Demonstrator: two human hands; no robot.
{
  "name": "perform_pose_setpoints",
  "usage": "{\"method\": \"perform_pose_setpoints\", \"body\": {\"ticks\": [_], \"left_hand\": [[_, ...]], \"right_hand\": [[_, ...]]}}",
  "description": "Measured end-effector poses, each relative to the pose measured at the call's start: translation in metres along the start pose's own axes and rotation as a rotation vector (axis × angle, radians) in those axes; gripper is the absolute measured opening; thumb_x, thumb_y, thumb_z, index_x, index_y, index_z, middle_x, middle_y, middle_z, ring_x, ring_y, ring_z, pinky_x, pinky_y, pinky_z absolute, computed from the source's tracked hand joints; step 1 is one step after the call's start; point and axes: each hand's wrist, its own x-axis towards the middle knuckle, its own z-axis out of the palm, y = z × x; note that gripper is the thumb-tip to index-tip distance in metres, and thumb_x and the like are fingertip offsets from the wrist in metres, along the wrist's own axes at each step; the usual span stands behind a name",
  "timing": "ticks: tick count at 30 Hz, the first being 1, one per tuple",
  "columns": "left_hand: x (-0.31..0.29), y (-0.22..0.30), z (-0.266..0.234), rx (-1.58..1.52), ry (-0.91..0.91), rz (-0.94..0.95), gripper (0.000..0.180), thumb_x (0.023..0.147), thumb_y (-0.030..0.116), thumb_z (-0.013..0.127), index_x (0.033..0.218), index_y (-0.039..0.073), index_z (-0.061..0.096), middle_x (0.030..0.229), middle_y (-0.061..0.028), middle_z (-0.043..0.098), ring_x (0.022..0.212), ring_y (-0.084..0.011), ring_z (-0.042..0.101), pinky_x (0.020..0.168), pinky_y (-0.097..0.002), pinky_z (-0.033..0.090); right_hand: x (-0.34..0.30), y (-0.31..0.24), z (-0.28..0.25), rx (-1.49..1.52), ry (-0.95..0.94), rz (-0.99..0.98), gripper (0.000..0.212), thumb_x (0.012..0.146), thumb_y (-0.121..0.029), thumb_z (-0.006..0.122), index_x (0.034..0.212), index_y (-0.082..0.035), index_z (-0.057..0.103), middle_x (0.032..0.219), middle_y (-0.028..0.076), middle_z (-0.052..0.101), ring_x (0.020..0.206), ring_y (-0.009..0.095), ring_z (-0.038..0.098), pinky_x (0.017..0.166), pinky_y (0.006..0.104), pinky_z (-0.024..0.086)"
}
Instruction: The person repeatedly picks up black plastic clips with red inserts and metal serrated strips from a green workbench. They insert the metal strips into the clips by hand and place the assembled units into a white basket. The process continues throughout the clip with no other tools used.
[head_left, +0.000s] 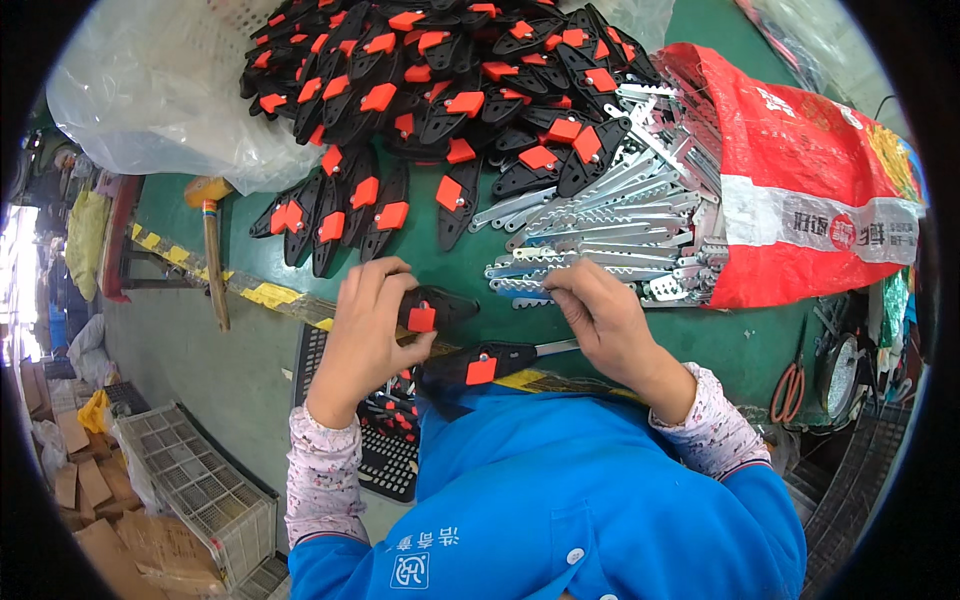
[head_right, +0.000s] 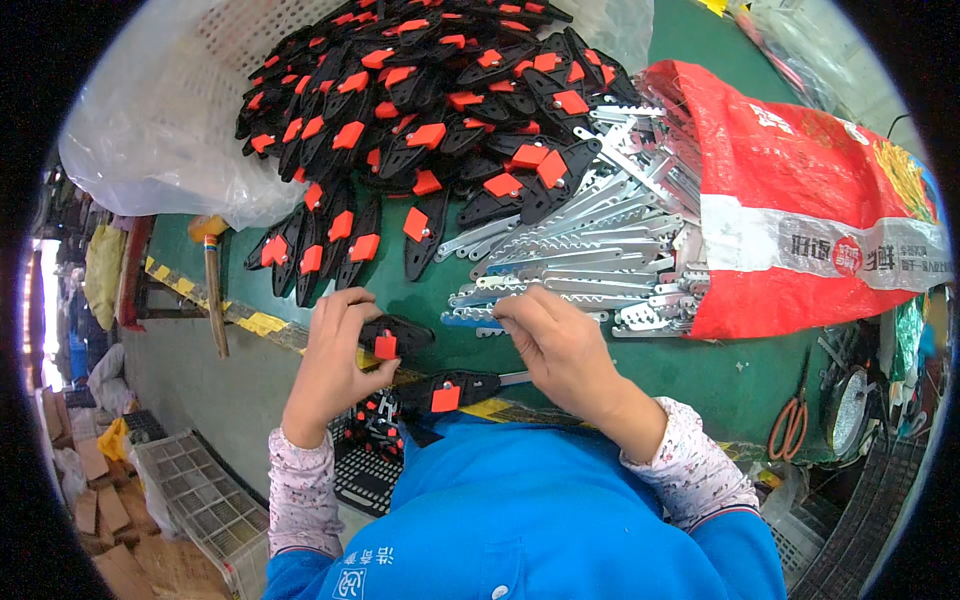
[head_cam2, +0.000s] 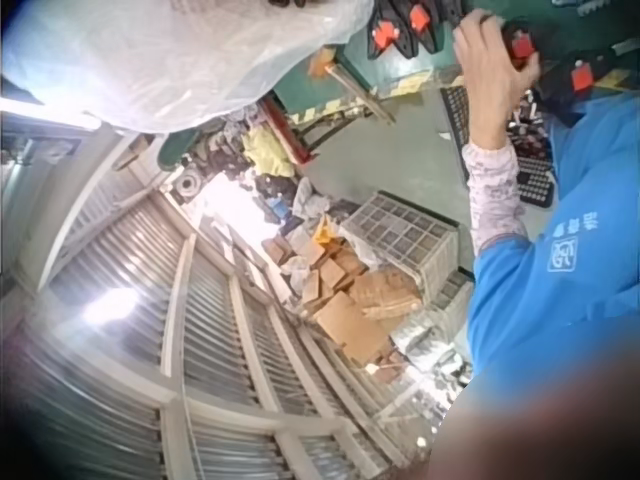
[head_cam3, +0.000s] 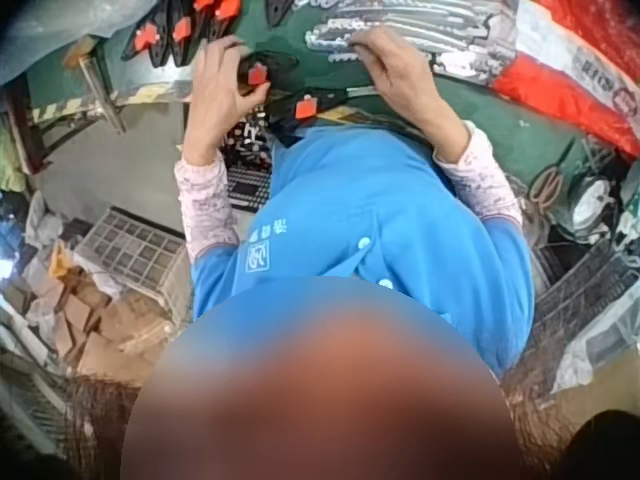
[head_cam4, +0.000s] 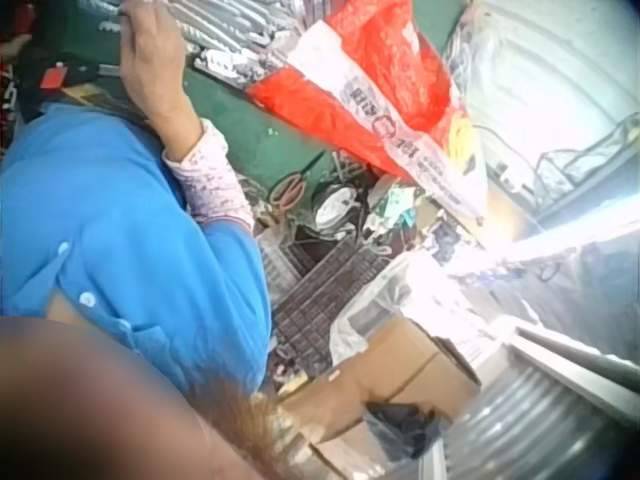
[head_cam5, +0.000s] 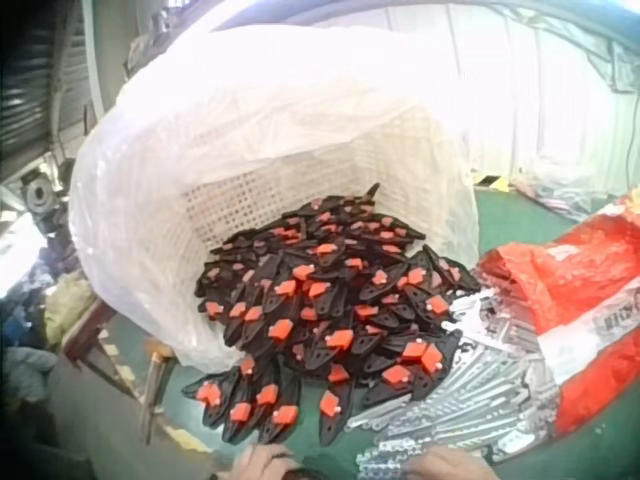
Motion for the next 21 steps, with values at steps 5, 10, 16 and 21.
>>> {"method": "perform_pose_setpoints", "body": {"ticks": [5, 10, 16, 21], "left_hand": [[-0.013, 0.004, 0.018, -0.180, 0.064, -0.054, 0.060, 0.071, 0.004, 0.085, 0.121, -0.001, 0.053, 0.117, -0.0212, 0.061, 0.104, -0.0441, 0.061, 0.092, -0.0487, 0.053], [-0.011, 0.010, 0.021, -0.134, 0.077, -0.015, 0.059, 0.070, 0.004, 0.085, 0.119, -0.001, 0.053, 0.115, -0.0218, 0.060, 0.102, -0.0448, 0.062, 0.090, -0.0489, 0.053], [-0.011, 0.012, 0.018, -0.135, 0.064, -0.079, 0.057, 0.071, 0.005, 0.085, 0.118, -0.001, 0.053, 0.115, -0.0213, 0.060, 0.102, -0.0438, 0.062, 0.087, -0.0482, 0.053], [-0.006, 0.023, 0.016, -0.090, 0.044, 0.090, 0.062, 0.072, 0.004, 0.086, 0.128, -0.001, 0.057, 0.116, -0.0187, 0.060, 0.103, -0.0393, 0.063, 0.088, -0.0461, 0.054]], "right_hand": [[-0.006, -0.004, 0.007, 0.059, -0.044, 0.042, 0.011, 0.097, -0.003, 0.070, 0.108, -0.004, 0.069, 0.094, 0.014, 0.066, 0.078, 0.034, 0.067, 0.068, 0.0397, 0.053], [-0.005, -0.011, 0.008, -0.037, -0.073, 0.004, 0.011, 0.095, -0.003, 0.072, 0.105, -0.004, 0.070, 0.092, 0.013, 0.066, 0.078, 0.034, 0.068, 0.067, 0.0408, 0.054], [-0.004, -0.013, 0.003, -0.081, -0.018, 0.035, 0.012, 0.092, -0.008, 0.074, 0.102, -0.008, 0.068, 0.089, 0.009, 0.063, 0.079, 0.032, 0.068, 0.066, 0.0434, 0.056], [-0.004, -0.011, 0.004, -0.140, -0.124, -0.081, 0.016, 0.089, -0.004, 0.077, 0.104, -0.006, 0.070, 0.088, 0.010, 0.063, 0.074, 0.032, 0.066, 0.065, 0.0423, 0.053]]}}
